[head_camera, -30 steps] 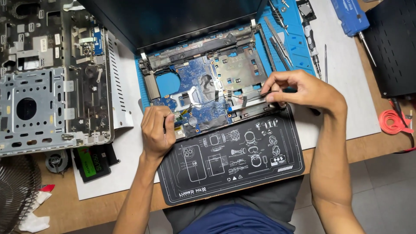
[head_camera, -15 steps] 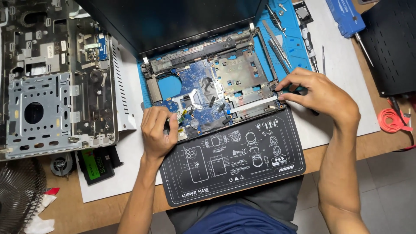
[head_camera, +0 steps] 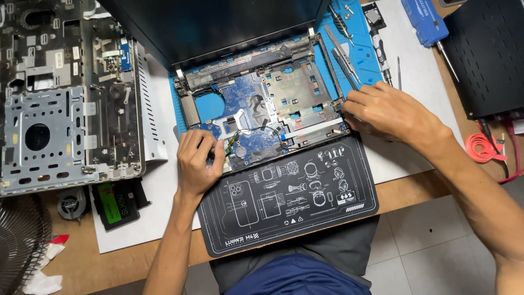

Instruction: Reconnecting internal motherboard ribbon cables and reassembling the laptop chassis.

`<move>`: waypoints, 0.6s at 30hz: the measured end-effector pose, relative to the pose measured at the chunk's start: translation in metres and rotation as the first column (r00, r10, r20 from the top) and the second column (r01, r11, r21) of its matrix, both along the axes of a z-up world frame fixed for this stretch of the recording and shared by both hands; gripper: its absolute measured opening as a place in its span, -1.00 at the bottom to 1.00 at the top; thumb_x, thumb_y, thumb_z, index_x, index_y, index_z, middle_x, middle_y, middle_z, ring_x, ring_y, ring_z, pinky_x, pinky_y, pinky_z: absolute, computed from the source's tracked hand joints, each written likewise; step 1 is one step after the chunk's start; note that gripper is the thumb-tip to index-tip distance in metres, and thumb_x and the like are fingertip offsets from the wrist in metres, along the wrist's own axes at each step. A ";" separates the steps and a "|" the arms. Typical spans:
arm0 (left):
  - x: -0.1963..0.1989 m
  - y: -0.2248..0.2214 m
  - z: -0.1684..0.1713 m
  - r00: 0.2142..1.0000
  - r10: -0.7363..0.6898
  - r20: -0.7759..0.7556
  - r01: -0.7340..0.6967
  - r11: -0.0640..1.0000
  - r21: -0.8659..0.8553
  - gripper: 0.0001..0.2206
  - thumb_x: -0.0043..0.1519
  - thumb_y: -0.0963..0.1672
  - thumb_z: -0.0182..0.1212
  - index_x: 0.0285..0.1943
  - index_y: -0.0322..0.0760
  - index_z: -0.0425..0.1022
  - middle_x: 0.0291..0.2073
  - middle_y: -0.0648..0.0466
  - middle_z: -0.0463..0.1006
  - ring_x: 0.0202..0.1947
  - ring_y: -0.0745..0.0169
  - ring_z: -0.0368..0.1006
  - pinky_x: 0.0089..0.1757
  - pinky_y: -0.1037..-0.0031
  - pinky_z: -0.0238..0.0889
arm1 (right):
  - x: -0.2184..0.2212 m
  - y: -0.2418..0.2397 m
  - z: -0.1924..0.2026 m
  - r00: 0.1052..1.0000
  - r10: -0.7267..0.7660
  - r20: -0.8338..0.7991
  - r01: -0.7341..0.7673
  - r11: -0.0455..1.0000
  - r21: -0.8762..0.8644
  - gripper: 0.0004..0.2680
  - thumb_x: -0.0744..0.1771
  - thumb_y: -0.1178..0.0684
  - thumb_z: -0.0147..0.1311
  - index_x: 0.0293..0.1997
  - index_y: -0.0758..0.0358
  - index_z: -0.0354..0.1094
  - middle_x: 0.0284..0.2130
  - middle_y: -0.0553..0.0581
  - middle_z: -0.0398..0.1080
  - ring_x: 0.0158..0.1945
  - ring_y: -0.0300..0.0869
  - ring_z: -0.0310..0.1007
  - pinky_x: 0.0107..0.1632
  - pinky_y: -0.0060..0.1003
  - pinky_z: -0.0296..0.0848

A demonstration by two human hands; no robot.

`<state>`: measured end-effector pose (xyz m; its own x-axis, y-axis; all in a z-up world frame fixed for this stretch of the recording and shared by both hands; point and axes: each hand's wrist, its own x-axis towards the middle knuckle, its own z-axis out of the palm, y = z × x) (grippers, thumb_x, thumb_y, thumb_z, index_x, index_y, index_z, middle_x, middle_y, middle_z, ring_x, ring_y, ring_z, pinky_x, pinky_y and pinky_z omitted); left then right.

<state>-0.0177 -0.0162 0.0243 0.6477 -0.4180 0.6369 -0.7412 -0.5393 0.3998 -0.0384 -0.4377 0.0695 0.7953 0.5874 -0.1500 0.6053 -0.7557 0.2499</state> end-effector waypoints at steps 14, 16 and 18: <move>0.001 0.001 0.001 0.999 0.016 -0.028 -0.015 0.999 0.030 -0.81 0.33 -0.20 0.14 -0.36 -0.41 0.37 -0.38 -0.08 0.41 -0.33 0.04 0.25 -0.26 0.28 0.04 | 0.019 0.002 0.010 0.989 0.144 -0.044 -0.146 0.988 -0.051 -0.90 0.35 -0.06 0.07 -0.18 0.05 0.31 -0.30 -0.06 0.40 -0.33 -0.14 0.40 -0.21 -0.18 0.35; 0.001 0.001 0.001 1.000 0.002 -0.027 -0.001 0.999 0.036 -0.81 0.33 -0.20 0.14 -0.37 -0.41 0.38 -0.36 -0.06 0.41 -0.29 0.04 0.26 -0.23 0.29 0.07 | 0.021 0.001 0.008 0.981 0.177 -0.076 -0.188 0.967 -0.169 -0.78 0.35 -0.22 0.01 -0.11 0.06 0.31 -0.20 -0.02 0.42 -0.22 -0.14 0.45 -0.17 -0.18 0.36; 0.001 0.002 0.001 1.000 0.018 -0.021 -0.018 0.999 0.043 -0.81 0.32 -0.19 0.15 -0.37 -0.42 0.40 -0.35 -0.07 0.42 -0.27 0.03 0.27 -0.22 0.29 0.10 | 0.023 0.003 0.014 0.983 0.172 -0.066 -0.180 0.973 -0.142 -0.84 0.34 -0.15 0.02 -0.17 0.03 0.29 -0.28 -0.04 0.38 -0.26 -0.14 0.44 -0.19 -0.19 0.35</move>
